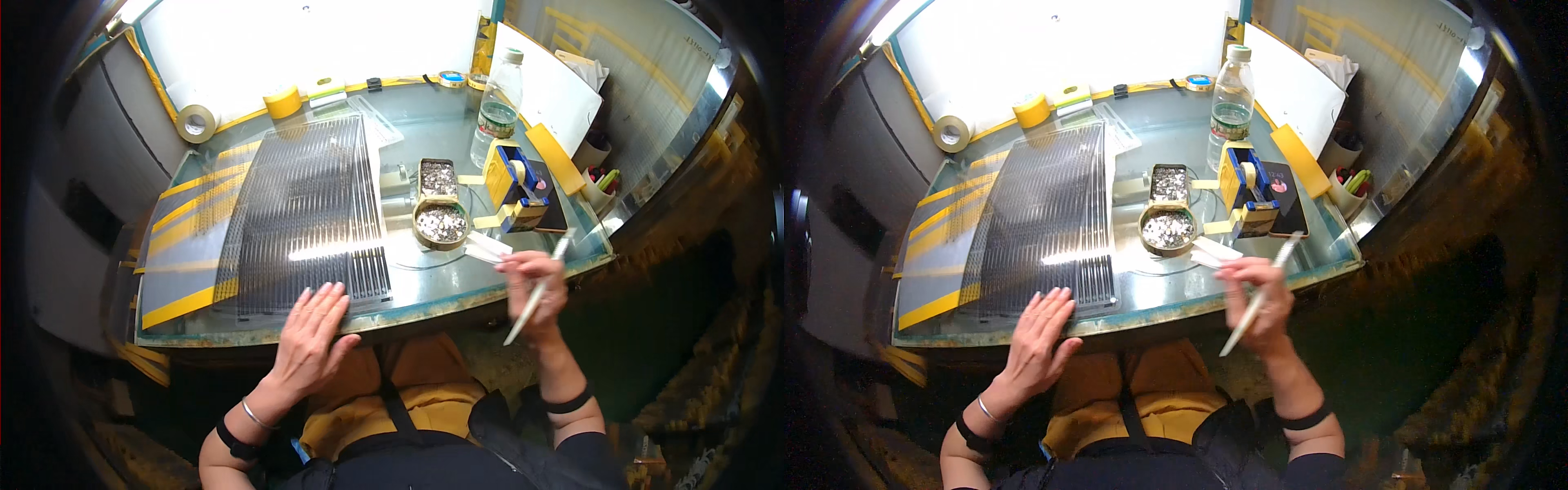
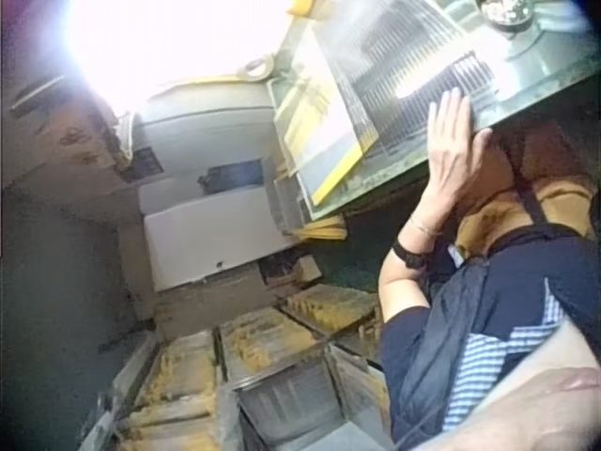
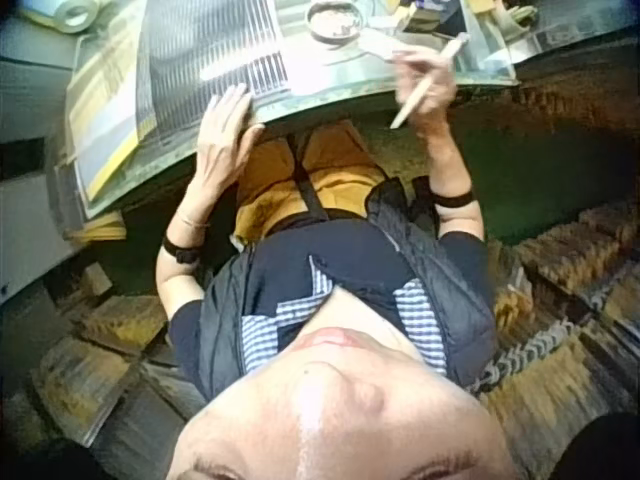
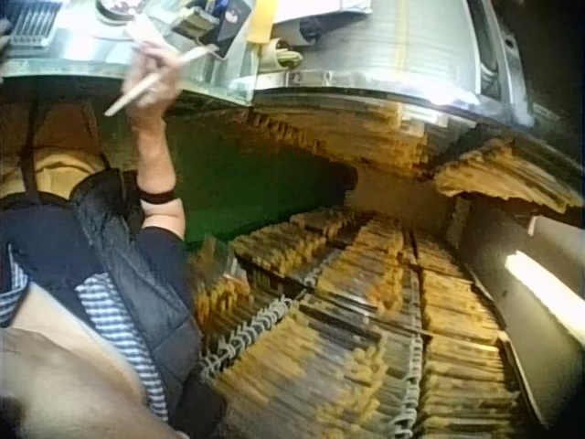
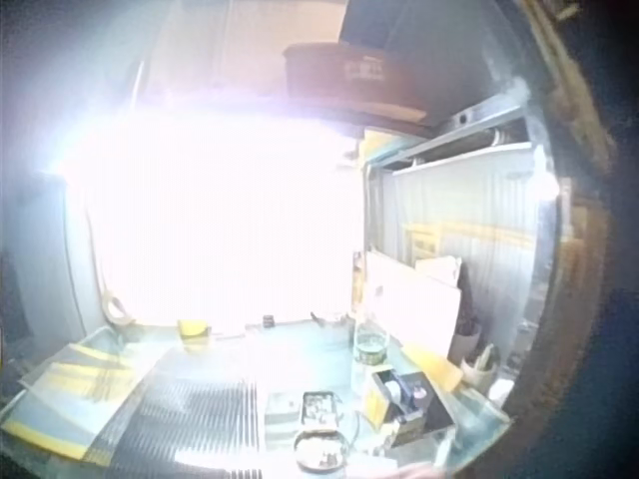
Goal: Manually assemble small metal components onto a mesh grid using a specialized tool at a workstation.
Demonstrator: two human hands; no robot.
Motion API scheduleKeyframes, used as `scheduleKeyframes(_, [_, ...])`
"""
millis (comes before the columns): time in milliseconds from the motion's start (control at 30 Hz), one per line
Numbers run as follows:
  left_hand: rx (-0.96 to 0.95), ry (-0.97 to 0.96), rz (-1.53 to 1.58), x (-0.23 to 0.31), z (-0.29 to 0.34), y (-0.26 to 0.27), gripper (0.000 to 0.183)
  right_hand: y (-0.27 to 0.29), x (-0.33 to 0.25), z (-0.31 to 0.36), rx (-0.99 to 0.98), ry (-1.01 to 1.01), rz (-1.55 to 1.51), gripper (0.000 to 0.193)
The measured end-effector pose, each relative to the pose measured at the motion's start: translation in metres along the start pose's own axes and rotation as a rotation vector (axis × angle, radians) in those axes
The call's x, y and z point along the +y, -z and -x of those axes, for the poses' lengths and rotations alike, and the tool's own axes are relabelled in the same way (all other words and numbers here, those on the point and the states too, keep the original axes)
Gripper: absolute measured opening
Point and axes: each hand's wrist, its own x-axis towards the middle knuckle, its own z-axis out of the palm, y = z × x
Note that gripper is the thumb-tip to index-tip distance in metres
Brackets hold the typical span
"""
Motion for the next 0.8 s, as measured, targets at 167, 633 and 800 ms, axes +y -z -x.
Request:
scheduleKeyframes(167, [0.045, 0.052, 0.116, -0.005, 0.000, 0.005, 0.043, 0.090, 0.011, 0.016, 0.304, -0.210, 0.511, 0.013])
scheduleKeyframes(633, [0.220, -0.065, 0.156, 0.000, 0.019, -0.013, 0.035, 0.111, 0.036, 0.057, 0.349, -0.390, 0.963, 0.013])
scheduleKeyframes(800, [0.317, -0.083, 0.149, 0.002, 0.021, -0.005, 0.032, 0.087, 0.041, 0.070, 0.419, -0.269, 0.864, 0.007])
